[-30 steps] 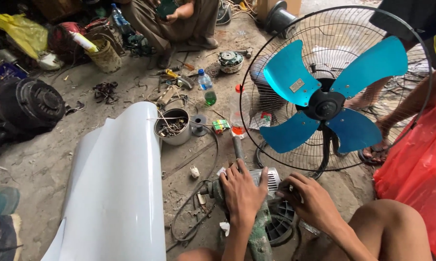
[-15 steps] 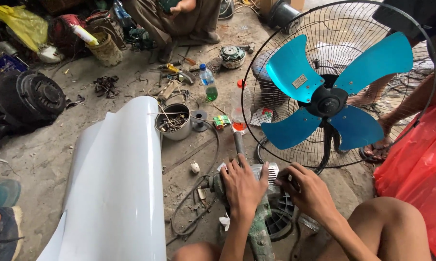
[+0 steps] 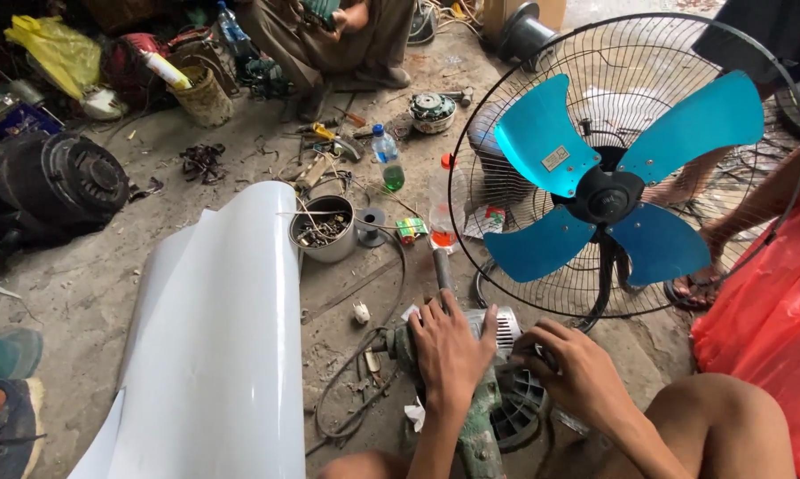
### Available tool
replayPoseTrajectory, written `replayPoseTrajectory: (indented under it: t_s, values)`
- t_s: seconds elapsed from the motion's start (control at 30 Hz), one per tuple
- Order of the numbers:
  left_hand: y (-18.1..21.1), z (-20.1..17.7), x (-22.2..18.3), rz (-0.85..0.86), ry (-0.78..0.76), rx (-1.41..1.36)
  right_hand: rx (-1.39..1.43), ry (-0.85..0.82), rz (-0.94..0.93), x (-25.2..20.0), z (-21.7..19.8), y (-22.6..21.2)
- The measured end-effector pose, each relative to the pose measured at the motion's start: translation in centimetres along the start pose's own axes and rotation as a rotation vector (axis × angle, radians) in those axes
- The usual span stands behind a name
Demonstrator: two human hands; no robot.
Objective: Inspecting and repairing the internal components of a handheld power tool while sitting on the floor.
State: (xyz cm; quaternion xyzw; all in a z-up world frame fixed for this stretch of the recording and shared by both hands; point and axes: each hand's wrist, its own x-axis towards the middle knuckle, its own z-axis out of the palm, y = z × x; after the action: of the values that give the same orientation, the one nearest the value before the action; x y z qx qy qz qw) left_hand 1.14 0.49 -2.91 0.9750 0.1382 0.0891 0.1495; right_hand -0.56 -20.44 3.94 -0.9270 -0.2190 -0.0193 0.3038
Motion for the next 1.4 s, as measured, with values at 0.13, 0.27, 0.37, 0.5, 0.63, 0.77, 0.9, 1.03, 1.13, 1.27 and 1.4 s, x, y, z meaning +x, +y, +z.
replayPoseTrajectory:
  t_s: [0.13, 0.27, 0.37, 0.5, 0.63, 0.77, 0.9, 1.03, 1.13, 1.27, 1.4]
  values:
    - [0.2, -0.7, 0.1, 0.013, 0.034, -0.006, 0.006, 0.088, -0.03, 1.0, 0.6, 0.2]
    - [0.0, 0.0, 0.2, 0.003, 0.003, -0.011, 0.126, 0.064, 0.009, 0.1, 0.4, 0.7]
    - [-0.2, 0.7, 0.3, -0.004, -0.005, -0.023, 0.149, 0.098, -0.01, 0.1, 0.2, 0.7]
    - [0.0, -0.2, 0.1, 0.011, 0.024, -0.009, 0.186, 0.175, -0.025, 0.0, 0.3, 0.4]
    - [0.0, -0.8, 0.0, 0.02, 0.009, 0.019, 0.164, 0.128, -0.031, 0.1, 0.1, 0.5]
    - [0.1, -0.7, 0.1, 0.033, 0.071, 0.03, 0.157, 0.098, -0.031, 0.0, -0.1, 0.7]
    - [0.1, -1.3, 0.0, 0.037, 0.071, 0.057, 0.182, 0.112, -0.055, 0.2, -0.4, 0.5]
    - [-0.1, -0.9, 0.1, 0.026, 0.032, 0.051, 0.229, 0.112, -0.061, 0.3, -0.6, 0.7]
    - [0.0, -1.3, 0.0, 0.025, 0.026, 0.047, 0.231, 0.105, -0.066, 0.2, -0.6, 0.7]
    - [-0.1, -0.9, 0.1, 0.023, 0.023, 0.054, 0.251, 0.181, -0.069, 0.1, -0.7, 1.1]
    - [0.0, -1.2, 0.0, 0.018, 0.011, 0.041, 0.253, 0.185, -0.031, -0.2, -1.4, 0.8]
